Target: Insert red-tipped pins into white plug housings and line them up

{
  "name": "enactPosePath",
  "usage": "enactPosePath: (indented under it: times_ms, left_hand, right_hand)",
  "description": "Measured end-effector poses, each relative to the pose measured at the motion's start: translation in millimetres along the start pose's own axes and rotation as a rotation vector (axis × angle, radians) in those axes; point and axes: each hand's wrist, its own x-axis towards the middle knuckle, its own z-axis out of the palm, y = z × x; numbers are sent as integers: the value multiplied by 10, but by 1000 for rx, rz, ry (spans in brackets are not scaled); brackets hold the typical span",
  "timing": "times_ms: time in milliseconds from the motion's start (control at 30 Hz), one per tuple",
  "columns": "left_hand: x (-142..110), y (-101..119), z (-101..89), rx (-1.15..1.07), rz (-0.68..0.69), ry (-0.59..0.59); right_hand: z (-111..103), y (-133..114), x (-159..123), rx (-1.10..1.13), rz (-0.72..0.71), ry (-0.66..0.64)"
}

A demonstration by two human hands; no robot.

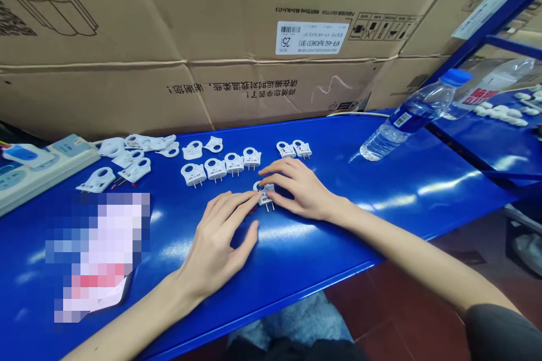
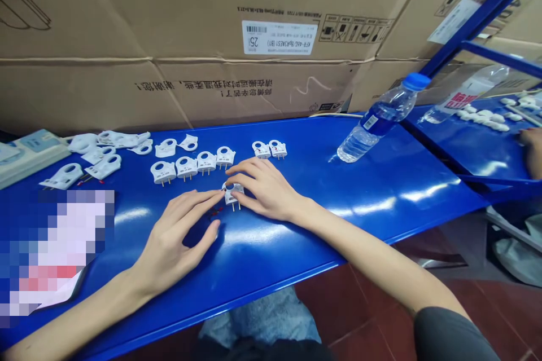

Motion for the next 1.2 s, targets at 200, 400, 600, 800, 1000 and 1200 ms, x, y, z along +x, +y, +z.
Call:
enactPosePath:
  times_ms: [200, 400, 600, 800, 1000, 1200]
  left_hand:
    - [6, 17, -13, -8, 24, 3]
    - [12, 17, -23, -26, 47, -5]
    - [14, 20, -22, -22, 47, -12]
    - [20, 17, -23, -9, 5, 9]
    - [16, -16, -15, 45, -92, 108]
    - [35, -1, -21, 30, -73, 158]
  right_hand:
    - [20, 6, -7, 13, -11, 81]
    - [22, 1, -1, 23, -16, 129]
    - [19, -21, 1, 29, -27, 155]
    - [31, -22, 8, 11, -51, 182]
    - [14, -52, 11, 8, -33, 132]
    - [41, -142, 4, 24, -63, 114]
